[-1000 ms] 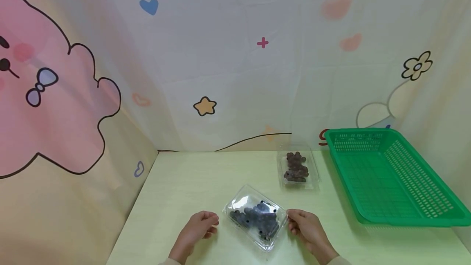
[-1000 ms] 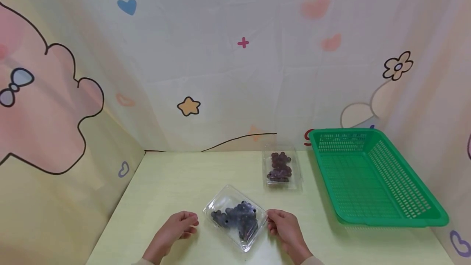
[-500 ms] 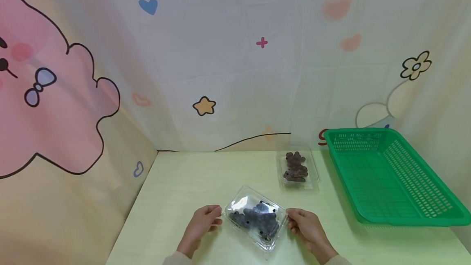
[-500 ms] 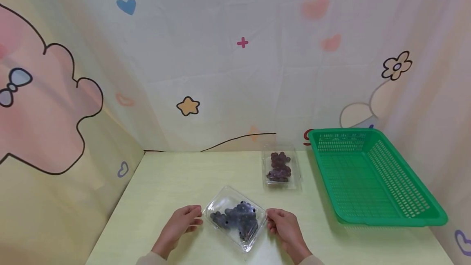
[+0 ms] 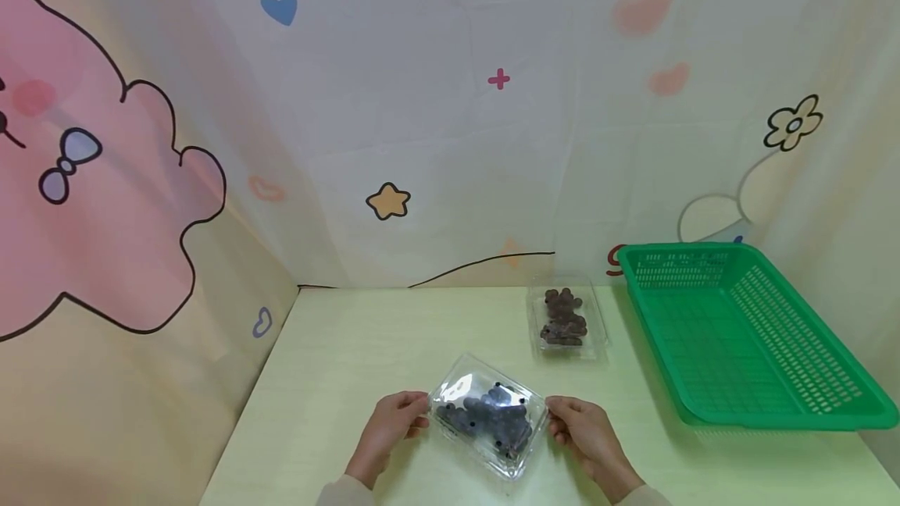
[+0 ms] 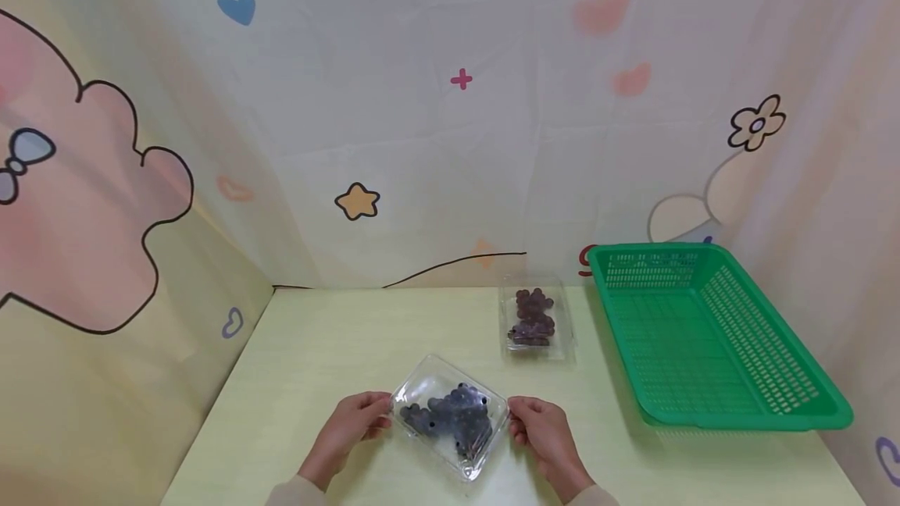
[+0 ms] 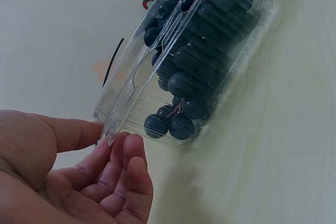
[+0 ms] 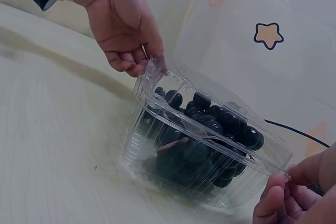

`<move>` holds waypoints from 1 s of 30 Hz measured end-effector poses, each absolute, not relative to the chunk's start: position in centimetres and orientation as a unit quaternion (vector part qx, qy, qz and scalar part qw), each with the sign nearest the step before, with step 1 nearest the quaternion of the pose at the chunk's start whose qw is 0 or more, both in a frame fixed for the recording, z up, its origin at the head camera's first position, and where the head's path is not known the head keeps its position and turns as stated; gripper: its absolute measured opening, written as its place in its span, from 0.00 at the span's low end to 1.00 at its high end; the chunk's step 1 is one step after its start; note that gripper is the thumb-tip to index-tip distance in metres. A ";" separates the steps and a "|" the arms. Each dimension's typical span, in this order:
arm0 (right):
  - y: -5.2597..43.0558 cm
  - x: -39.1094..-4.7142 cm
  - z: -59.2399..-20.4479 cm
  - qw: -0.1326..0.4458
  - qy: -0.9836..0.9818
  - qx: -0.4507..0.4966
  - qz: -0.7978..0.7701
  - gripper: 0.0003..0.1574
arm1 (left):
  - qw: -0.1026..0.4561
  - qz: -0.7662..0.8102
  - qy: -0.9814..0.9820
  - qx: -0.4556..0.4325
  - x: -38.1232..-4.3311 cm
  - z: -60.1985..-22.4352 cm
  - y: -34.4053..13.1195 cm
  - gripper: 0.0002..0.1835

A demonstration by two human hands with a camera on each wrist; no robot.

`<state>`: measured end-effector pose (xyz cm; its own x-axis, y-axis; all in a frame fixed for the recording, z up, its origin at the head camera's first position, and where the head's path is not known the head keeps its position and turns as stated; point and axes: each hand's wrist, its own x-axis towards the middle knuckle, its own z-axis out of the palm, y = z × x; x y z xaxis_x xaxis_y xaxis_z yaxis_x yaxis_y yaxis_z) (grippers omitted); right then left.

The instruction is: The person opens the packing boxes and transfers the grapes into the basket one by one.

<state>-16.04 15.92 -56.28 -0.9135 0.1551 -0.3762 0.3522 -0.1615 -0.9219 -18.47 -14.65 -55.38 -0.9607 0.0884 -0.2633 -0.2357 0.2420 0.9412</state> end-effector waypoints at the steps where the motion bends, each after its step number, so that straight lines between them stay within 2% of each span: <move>1: 15.9 -16.1 -56.3 0.067 0.644 0.197 -0.737 0.13 | 0.132 0.614 0.777 -0.049 -18.5 -55.4 -14.7 0.19; 16: 16.0 -16.6 -56.3 0.062 0.659 0.190 -0.725 0.14 | 0.151 0.628 0.763 -0.026 -18.1 -55.4 -14.9 0.17; 30: 16.4 -17.5 -55.6 0.057 0.743 0.137 -0.652 0.13 | 0.184 0.628 0.755 -0.039 -16.9 -55.5 -15.0 0.13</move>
<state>-17.53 16.45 -55.60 -0.9560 0.1288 -0.2637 0.2782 0.1117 -0.9540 -16.88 -14.96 -55.51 -0.9289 0.1721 -0.3279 -0.2912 0.2075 0.9339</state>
